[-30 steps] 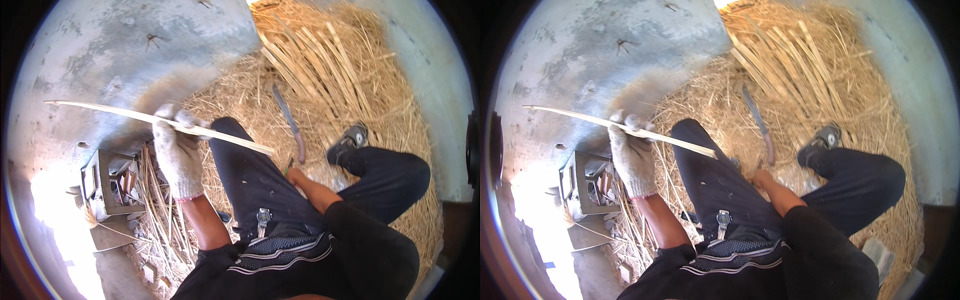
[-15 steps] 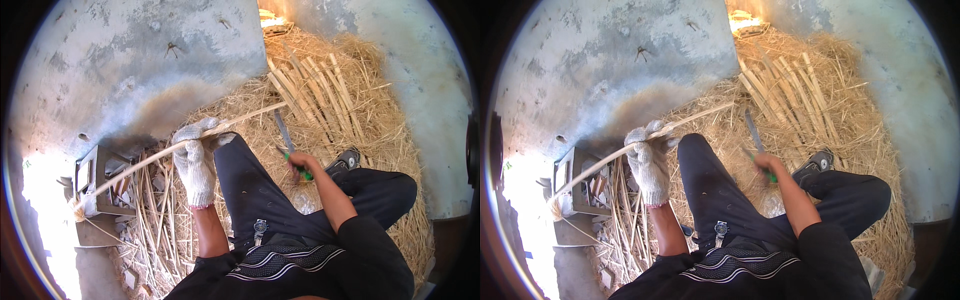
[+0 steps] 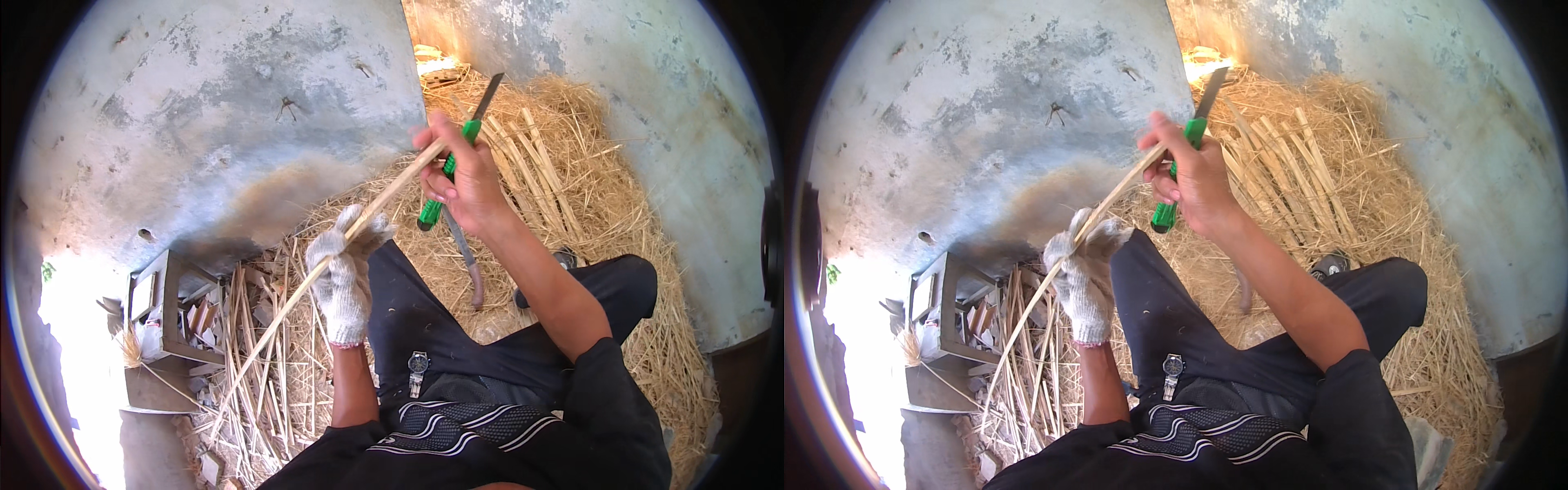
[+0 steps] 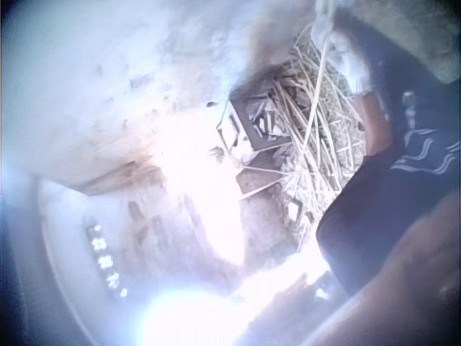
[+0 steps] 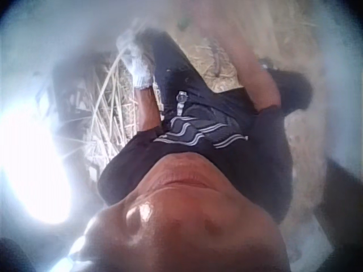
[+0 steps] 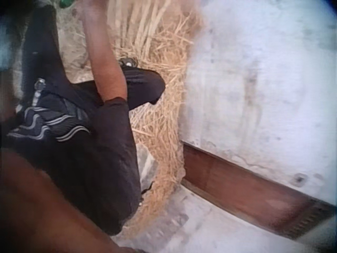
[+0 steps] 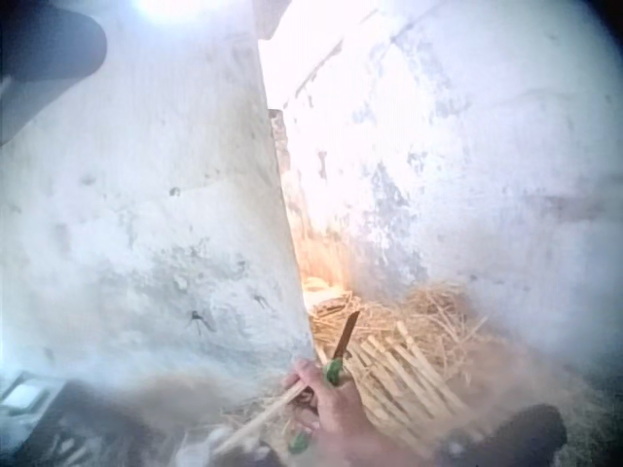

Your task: The person sits on a bed of straw and uses a green-handled knife to shave the surface of a long bamboo stick. They hold the stick with a gloved left hand and scrape it with the knife in their right hand, rotating the stick to smooth different sides. The person occasionally switches to a curved blade to split the bamboo.

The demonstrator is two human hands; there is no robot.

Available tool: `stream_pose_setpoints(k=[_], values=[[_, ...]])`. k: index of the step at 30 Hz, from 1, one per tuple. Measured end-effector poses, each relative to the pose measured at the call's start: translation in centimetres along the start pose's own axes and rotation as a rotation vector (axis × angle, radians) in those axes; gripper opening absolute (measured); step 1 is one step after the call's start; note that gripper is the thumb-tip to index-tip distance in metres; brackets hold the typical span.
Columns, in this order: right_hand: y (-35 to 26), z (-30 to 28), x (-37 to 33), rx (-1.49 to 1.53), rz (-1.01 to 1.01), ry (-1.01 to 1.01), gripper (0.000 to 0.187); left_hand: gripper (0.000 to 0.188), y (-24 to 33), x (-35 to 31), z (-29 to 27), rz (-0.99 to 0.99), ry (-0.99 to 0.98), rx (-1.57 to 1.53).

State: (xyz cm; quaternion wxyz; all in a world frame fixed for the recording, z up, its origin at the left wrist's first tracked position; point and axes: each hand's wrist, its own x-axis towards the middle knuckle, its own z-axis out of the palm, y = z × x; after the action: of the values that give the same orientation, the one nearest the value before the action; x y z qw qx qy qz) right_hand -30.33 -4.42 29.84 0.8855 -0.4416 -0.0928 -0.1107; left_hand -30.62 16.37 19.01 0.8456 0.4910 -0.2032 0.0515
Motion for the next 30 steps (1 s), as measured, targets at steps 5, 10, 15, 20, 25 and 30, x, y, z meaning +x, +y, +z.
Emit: stream_pose_setpoints(k=[5,10,15,20,25,30], values=[[-1.2,-1.2,1.4,-0.101,-0.05,-0.096,0.029,0.043,7.9,-4.9,6.2,-0.479,-0.631,0.682],[-3.5,-2.1,2.0,-0.198,0.0,-0.29,0.032,0.059,14.0,-4.9,5.2,0.199,-0.32,0.69],[-4.1,0.3,-0.3,-0.291,-0.009,-0.297,0.04,0.062,11.7,-1.8,5.7,-0.309,-0.55,0.731],[-3.6,-1.0,-0.9,-0.509,-0.202,-0.176,0.039,0.022,10.3,-1.1,9.0,-0.477,-0.147,0.397],[-4.5,-1.5,-3.1,-1.13,-0.795,-0.23,0.035,0.025,11.5,0.4,11.0,-0.453,-0.113,0.329],[-5.5,1.2,-5.5,-1.303,-0.784,-0.265,0.022,0.028,11.8,0.9,10.7,-0.475,-0.175,0.27]])
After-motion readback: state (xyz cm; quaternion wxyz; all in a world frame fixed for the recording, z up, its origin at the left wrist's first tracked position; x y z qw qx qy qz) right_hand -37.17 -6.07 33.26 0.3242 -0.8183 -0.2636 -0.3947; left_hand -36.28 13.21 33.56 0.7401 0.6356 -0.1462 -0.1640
